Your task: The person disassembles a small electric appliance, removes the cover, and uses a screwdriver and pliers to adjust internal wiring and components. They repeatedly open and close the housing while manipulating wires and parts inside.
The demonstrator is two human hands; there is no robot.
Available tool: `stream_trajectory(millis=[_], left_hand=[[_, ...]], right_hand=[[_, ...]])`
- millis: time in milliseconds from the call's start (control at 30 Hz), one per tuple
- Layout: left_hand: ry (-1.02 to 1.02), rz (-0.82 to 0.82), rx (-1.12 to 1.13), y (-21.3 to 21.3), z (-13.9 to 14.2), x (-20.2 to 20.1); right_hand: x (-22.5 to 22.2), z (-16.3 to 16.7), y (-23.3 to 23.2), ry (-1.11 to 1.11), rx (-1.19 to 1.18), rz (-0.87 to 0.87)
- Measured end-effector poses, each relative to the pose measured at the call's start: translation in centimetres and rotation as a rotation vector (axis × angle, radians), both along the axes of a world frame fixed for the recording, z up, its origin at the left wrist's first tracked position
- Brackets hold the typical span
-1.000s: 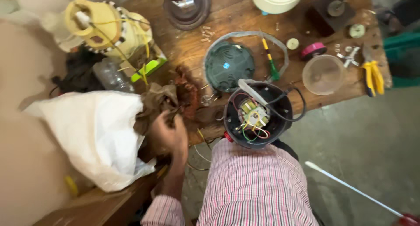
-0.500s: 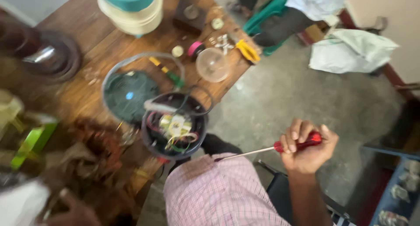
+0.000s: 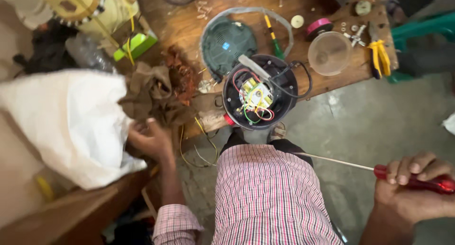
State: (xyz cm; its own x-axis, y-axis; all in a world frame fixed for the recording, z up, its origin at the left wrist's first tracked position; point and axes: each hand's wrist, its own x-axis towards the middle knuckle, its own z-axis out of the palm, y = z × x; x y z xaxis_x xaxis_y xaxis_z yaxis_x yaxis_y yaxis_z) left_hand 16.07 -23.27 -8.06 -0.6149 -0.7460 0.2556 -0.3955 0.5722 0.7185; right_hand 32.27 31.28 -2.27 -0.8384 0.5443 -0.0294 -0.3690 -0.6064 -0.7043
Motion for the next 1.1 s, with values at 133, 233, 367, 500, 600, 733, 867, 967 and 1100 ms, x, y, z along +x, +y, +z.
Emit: stream_trajectory(millis=[133, 233, 367, 500, 600, 733, 867, 967, 1100], left_hand=[[-0.032, -0.152, 0.020, 7.7, -1.8, 5.4], [-0.099, -0.073, 0.371, 14.2, -2.2, 9.5], [-0.218, -0.206, 0.168, 20.9, -2.3, 14.6], [-0.390, -0.233, 0.153, 25.0, -2.8, 18.1], [-0.455, -0.219, 0.182, 27.0, -2.8, 20.4], [-0.504, -0.270, 0.158, 28.8, -2.9, 21.8], [-0.589, -0.407, 0.091, 29.6, -3.2, 23.4], [-0.822, -0.330, 0.206, 29.6, -3.5, 25.0], [-0.990, -0.227, 0.525, 29.1, -2.9, 28.2]], right_hand=[[-0.5, -2.5, 4.9, -0.074, -0.046, -0.111], [-0.7, -3.4, 9.8, -0.241, -0.158, -0.158], [-0.6, -5.7, 15.3, -0.335, -0.239, -0.113], [-0.1, -7.5, 18.2, -0.406, -0.370, -0.102], [-0.9, -8.1, 18.6, -0.575, -0.415, -0.163], [-2.4, -9.5, 17.5, -0.690, -0.546, -0.195], [-5.8, -12.0, 14.5, -0.698, -0.616, -0.030], [-10.0, -12.7, 10.7, -0.720, -0.887, -0.005], [-15.0, -12.4, 4.7, -0.730, -1.091, -0.078]])
